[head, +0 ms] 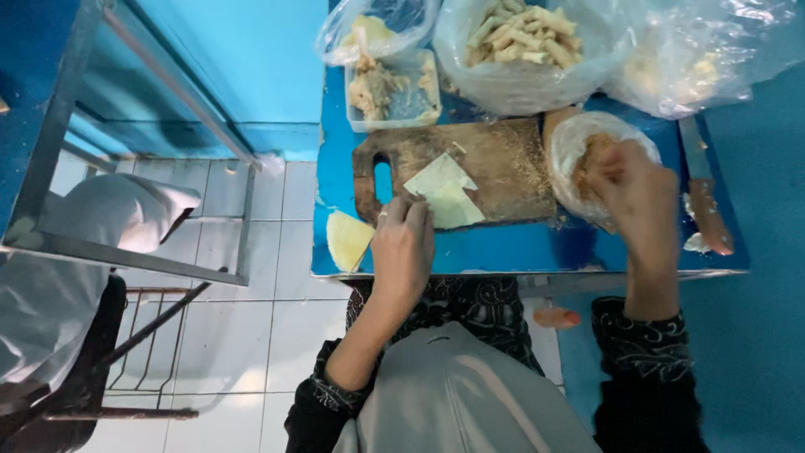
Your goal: The person sits at a small table and folds thin square wrappers by hand, pressing filling into each piece and folding the wrapper closed over a wooden cutting board. Finished folded pieces are set aside while filled wrappers continue to be folded one at a time.
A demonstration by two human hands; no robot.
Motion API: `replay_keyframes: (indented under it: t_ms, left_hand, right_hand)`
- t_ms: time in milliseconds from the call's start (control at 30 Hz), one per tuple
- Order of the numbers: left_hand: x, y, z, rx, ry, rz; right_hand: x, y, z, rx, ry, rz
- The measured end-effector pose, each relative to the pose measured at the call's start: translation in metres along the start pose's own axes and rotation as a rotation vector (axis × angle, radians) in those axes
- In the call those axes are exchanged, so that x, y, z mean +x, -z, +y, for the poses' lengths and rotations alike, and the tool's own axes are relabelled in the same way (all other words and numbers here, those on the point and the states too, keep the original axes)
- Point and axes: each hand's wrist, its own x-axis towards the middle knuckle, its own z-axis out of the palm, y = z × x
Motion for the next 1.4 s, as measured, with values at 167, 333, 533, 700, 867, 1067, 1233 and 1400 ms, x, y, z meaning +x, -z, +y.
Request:
replay_keyframes:
  t_ms: [167,333,533,700,867,1067,1233,1400]
  left_hand:
    - [-0.001,0.005,-0.007,0.018,-0.002,0.013]
    - [-0.002,0.006,-0.007,-0.012,0.002,0.041]
    - [0.0,0.009,-0.009,-0.015,0.016,0.039]
    - [0.001,0.012,-0.006,-0.036,0.009,0.043]
    - [0.004,0.015,-0.003,-0.064,0.012,0.034]
    - [0.006,0.008,0.004,-0.189,-0.036,0.017]
    - [0.005,0.006,0.0,-0.175,-0.037,-0.024]
    - [0.004,0.0,-0.004,-0.177,-0.046,0.007]
  right_hand:
    - [-0.003,-0.009,-0.038,0.516,-0.206,0.151]
    - [-0.031,-0.089,-0.122,0.662,-0.049,-0.082]
    - [-0.047,-0.099,-0.154,0.148,0.488,0.075]
    - [-0.038,-0.082,-0.151,0.149,0.346,0.015]
    - [-0.035,-0.055,-0.133,-0.095,0.182,-0.034]
    - [-0.04,-0.073,-0.132,0.018,0.139,-0.074]
    - [-0.044,-0.081,-0.13,0.402,-0.026,-0.093]
    - [-0.05,-0.09,-0.135,0.604,-0.12,-0.058]
